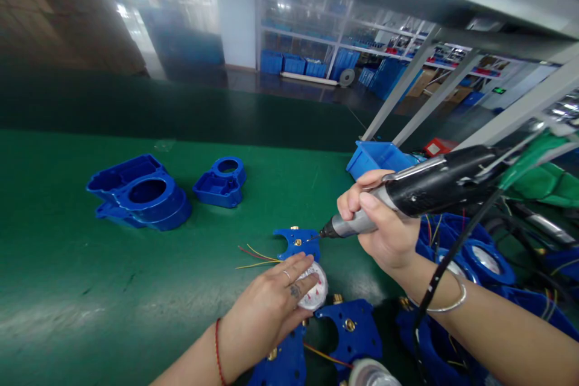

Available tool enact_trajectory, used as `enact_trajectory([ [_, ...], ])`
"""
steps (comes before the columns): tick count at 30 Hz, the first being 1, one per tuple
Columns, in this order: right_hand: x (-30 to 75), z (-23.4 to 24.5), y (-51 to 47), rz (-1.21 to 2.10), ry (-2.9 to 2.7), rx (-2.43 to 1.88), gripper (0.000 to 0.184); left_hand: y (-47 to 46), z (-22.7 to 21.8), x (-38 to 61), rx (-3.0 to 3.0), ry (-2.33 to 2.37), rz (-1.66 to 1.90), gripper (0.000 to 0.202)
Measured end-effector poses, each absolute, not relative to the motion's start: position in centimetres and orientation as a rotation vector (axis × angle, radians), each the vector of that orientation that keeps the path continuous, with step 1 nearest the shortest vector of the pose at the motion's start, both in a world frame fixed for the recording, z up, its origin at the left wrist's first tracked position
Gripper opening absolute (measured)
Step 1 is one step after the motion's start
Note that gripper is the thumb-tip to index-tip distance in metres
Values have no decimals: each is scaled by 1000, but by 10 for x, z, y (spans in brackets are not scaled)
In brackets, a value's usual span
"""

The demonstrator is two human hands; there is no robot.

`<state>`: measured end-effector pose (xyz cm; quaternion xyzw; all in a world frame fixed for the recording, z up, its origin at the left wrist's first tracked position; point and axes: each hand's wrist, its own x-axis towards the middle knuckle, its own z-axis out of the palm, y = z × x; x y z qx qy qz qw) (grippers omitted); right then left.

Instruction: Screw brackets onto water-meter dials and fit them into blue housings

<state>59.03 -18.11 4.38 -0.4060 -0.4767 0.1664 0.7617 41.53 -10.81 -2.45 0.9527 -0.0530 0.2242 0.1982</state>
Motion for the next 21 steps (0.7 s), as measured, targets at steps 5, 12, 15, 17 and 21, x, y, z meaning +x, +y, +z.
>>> enact_trajectory([
  [5, 592, 36, -174, 395, -1068, -905, 11, -110, -29, 413, 2681, -140, 598, 46],
  [12, 592, 34, -171, 416, -1084, -923, 12, -109, -32, 413, 2685, -125, 582, 45],
  [15, 591, 32, -170, 395, -1092, -936, 12, -108, -33, 413, 2671, -118, 600, 45],
  [17, 590, 31, -170, 385, -1097, -950, 13, -108, -33, 413, 2655, -114, 618, 45],
  [21, 589, 31, -170, 377, -1118, -973, 12, -108, -35, 414, 2650, -121, 575, 43],
])
